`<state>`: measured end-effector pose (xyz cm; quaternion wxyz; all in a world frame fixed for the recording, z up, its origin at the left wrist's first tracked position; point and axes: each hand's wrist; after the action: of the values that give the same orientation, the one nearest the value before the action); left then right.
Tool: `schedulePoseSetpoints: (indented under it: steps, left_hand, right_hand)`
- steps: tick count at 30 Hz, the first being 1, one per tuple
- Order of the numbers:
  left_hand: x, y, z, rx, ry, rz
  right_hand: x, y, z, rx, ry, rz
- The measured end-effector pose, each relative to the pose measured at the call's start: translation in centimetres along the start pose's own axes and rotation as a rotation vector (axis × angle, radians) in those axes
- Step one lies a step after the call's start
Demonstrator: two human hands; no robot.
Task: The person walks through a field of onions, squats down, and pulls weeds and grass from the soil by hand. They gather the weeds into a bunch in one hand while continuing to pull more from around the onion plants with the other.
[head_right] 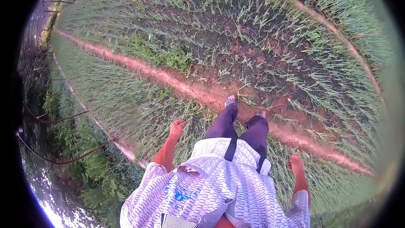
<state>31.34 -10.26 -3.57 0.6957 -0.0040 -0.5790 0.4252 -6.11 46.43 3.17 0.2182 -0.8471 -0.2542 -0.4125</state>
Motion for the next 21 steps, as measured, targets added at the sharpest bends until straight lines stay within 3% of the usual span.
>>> schedulePoseSetpoints:
  steps: [3,7,9,12,13,14,16,17,21]
  left_hand:
    - [-0.7,-1.3,2.0,-0.075,-0.015,0.056]
    - [-1.2,-2.5,1.0,-0.022,0.096,-0.099]
    - [0.9,-0.3,0.7,0.133,0.065,0.137]
    - [1.7,1.6,-2.0,0.120,0.002,0.058]
    - [1.1,2.0,-3.1,-0.137,-0.082,0.039]
    - [3.2,2.9,-1.5,-0.091,-0.228,-0.040]
    - [3.3,5.6,-4.3,-0.010,-0.149,-0.006]
    - [5.0,6.1,-3.1,-0.184,-0.102,-0.048]
    - [6.5,10.3,-4.5,-0.063,-0.075,-0.002]
  right_hand:
    - [-0.7,0.2,0.5,-0.062,-0.028,-0.052]
    - [-0.7,0.5,1.4,-0.083,-0.009,-0.073]
    - [-0.6,-0.2,2.2,-0.106,0.019,-0.078]
    - [-1.3,-1.5,2.9,-0.102,0.041,-0.039]
    - [-1.6,-2.3,3.3,-0.085,0.035,-0.014]
    - [-1.7,-2.8,2.9,-0.072,0.028,0.014]
    - [-1.9,-4.7,3.4,-0.085,0.003,0.059]
    - [-2.0,-6.0,4.3,-0.105,-0.020,0.068]
    - [-1.6,-9.7,5.9,-0.037,-0.024,0.149]
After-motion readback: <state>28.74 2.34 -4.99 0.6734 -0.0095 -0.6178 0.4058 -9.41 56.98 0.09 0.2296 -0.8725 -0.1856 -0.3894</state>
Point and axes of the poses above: each hand's wrist, its own x-axis away from the middle knuckle, its own y-axis out of the palm, z = x × y, and after that the axes turned 15 degrees about -y, right-handed
